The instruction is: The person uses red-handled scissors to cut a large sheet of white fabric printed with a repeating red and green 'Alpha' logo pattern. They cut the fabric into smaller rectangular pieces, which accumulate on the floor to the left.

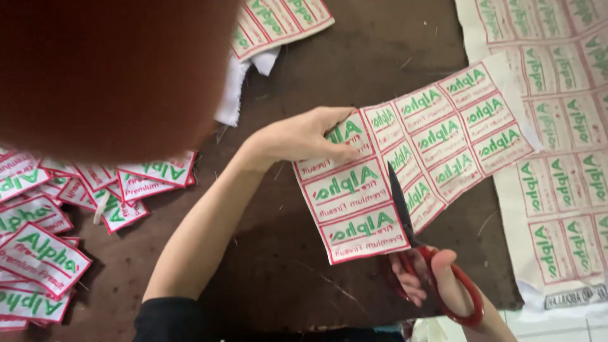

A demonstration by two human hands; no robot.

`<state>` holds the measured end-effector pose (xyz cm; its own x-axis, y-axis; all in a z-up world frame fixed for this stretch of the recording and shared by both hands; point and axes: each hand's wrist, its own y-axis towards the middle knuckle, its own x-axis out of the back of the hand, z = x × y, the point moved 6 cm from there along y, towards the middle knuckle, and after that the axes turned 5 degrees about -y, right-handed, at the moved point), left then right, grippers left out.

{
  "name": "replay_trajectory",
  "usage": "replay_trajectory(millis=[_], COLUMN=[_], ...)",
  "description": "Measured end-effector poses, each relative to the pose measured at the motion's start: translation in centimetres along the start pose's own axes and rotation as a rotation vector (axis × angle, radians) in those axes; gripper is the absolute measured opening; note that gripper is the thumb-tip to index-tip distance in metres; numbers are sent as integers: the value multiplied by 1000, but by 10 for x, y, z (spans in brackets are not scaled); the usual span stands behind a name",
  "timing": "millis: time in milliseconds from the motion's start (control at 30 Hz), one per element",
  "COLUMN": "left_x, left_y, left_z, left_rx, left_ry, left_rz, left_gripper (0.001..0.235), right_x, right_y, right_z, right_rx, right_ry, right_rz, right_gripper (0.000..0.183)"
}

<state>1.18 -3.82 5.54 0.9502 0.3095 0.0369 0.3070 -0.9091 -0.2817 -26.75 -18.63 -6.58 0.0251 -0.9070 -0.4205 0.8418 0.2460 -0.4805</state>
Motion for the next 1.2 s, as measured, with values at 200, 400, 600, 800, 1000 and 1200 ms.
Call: replay_trajectory(millis=[200,400,600,800,1000,1200], left_x=[5,2,1,0,1,3], left_y=[2,-2,0,-5,-8,-7], left_z=[2,1,1,-7,-10,-9], left_rx=[-84,-15,-74,-81,-168,-253], left_ry=[105,52,51,33,33,11], left_rz=[-16,-30,-18,-27,-20,-11], left_gripper=[48,35,33,33,33,34], right_x=[-2,-28,-45,-28,-40,10], right_y=[-3,-2,-3,-17,-10,-4], right_z=[8,42,59,58,61,2], right_rx=[-19,40,122,33,55,-9], right_ry=[12,-191,-169,-444,-368,-142], right_rz=[59,2,57,-59,-16,-179], right_gripper=[102,101,94,119,111,106])
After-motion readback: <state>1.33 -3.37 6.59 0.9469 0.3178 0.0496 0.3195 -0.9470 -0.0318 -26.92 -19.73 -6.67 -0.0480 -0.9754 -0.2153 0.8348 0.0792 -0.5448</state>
